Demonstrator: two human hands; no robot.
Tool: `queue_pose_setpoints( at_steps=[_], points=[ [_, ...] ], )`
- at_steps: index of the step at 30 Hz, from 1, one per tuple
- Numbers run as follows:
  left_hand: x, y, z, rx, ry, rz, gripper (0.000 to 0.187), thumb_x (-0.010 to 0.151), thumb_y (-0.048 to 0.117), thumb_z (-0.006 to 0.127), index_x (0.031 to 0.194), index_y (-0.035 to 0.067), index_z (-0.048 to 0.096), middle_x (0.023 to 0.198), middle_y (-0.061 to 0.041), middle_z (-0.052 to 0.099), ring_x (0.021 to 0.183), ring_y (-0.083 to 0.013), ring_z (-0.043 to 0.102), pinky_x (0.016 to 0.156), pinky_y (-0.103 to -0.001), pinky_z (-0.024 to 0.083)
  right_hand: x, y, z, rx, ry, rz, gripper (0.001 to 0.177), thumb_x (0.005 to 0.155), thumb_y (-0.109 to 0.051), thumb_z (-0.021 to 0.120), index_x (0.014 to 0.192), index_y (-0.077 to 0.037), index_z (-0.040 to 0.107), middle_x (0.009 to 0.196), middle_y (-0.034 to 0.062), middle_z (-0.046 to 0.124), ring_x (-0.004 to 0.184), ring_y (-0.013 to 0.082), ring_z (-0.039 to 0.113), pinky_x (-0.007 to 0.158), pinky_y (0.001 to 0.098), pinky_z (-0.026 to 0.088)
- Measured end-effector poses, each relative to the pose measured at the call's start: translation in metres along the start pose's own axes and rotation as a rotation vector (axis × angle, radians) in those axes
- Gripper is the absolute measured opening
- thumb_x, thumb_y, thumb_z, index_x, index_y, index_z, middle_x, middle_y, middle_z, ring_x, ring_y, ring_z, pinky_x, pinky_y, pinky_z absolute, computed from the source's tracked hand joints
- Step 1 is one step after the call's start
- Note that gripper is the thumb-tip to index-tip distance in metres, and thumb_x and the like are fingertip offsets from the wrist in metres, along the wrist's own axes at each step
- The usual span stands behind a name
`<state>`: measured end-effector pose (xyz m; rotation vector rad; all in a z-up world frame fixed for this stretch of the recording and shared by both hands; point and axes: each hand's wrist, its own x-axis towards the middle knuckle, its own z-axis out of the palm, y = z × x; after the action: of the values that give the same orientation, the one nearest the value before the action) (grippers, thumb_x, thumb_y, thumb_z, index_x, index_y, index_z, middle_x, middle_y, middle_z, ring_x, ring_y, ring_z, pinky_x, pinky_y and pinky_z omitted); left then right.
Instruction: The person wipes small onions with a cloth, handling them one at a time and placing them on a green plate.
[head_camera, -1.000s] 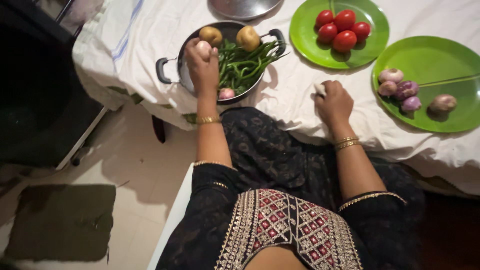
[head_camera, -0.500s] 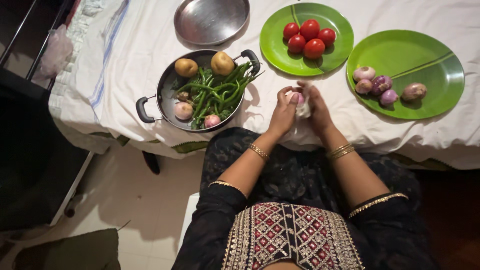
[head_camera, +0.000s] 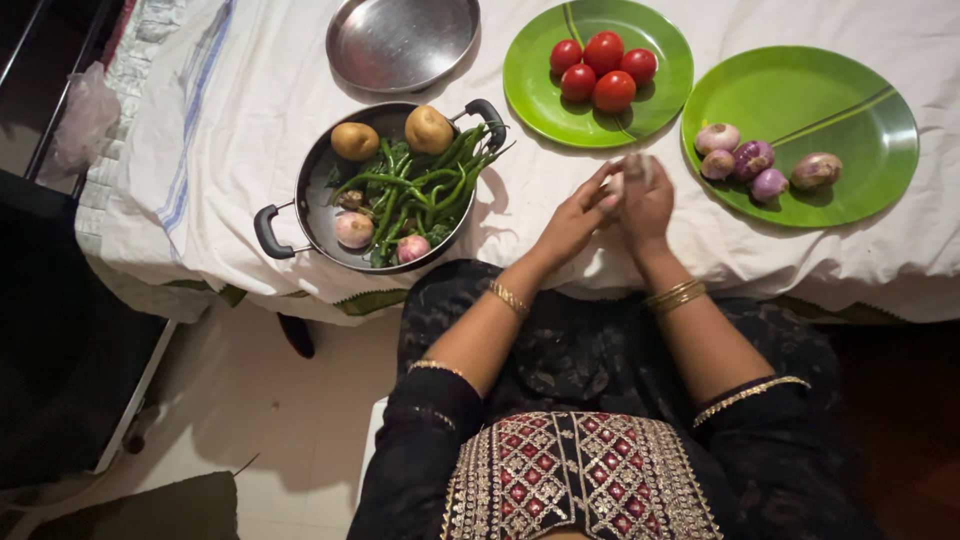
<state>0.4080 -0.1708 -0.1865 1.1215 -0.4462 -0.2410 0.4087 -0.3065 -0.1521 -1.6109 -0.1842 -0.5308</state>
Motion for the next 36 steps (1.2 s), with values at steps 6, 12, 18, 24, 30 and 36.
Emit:
queue_pose_setpoints(
  at_steps=[6,12,18,24,30,36],
  points=[
    [0.026,0.042,-0.003,0.254,-0.121,-0.228,0.067,0.093,0.039,0.071,0.147,0.004,0.052,0.108,-0.004,0.071,0.080,-0.0086,0.064,0.065,-0.023,0.050,0.018,0.007,-0.020,0.163,0.073,0.017,0.040,0.110,-0.038,0.058,0.089,-0.004,0.062,0.080,0.0027,0.064,0.072,0.0113,0.061,0.067,0.0269,0.050],
    [0.020,0.018,-0.012,0.170,-0.047,-0.363,0.057,0.094,0.043,0.072,0.130,0.000,0.063,0.085,-0.003,0.067,0.063,-0.0094,0.059,0.054,-0.025,0.046,0.014,0.039,-0.005,0.202,0.053,0.102,0.035,0.105,-0.033,0.058,0.088,-0.003,0.064,0.078,0.0037,0.064,0.070,0.0119,0.059,0.066,0.0270,0.049],
    [0.017,0.013,-0.017,0.122,-0.017,-0.361,0.060,0.096,0.047,0.067,0.137,0.004,0.056,0.081,0.001,0.061,0.062,-0.0078,0.053,0.053,-0.023,0.044,0.016,0.045,-0.001,0.081,-0.022,0.063,0.033,0.105,-0.030,0.057,0.089,-0.003,0.064,0.079,0.0030,0.063,0.072,0.0113,0.057,0.068,0.0274,0.048],
    [0.015,0.003,-0.017,0.031,-0.065,-0.308,0.056,0.103,0.042,0.057,0.148,0.011,0.047,0.081,0.002,0.055,0.059,-0.0082,0.048,0.051,-0.024,0.041,0.016,0.035,-0.002,0.042,-0.087,0.030,0.035,0.106,-0.032,0.056,0.090,-0.002,0.063,0.081,0.0036,0.062,0.076,0.0121,0.056,0.072,0.0285,0.048],
    [0.001,0.010,-0.018,0.130,-0.056,-0.244,0.052,0.107,0.042,0.052,0.149,0.012,0.049,0.095,0.002,0.060,0.067,-0.0078,0.051,0.058,-0.024,0.045,0.012,0.027,0.001,-0.050,-0.134,-0.018,0.041,0.111,-0.034,0.048,0.090,-0.002,0.063,0.082,0.0051,0.063,0.077,0.0135,0.058,0.074,0.0290,0.049],
    [0.001,0.010,-0.021,0.203,0.005,-0.127,0.053,0.110,0.045,0.048,0.151,0.011,0.049,0.099,-0.001,0.063,0.071,-0.0084,0.056,0.063,-0.024,0.050,0.014,0.018,0.001,0.036,-0.095,-0.002,0.048,0.114,-0.041,0.040,0.098,-0.002,0.063,0.086,0.0046,0.064,0.079,0.0131,0.059,0.074,0.0285,0.050]
  ],
)
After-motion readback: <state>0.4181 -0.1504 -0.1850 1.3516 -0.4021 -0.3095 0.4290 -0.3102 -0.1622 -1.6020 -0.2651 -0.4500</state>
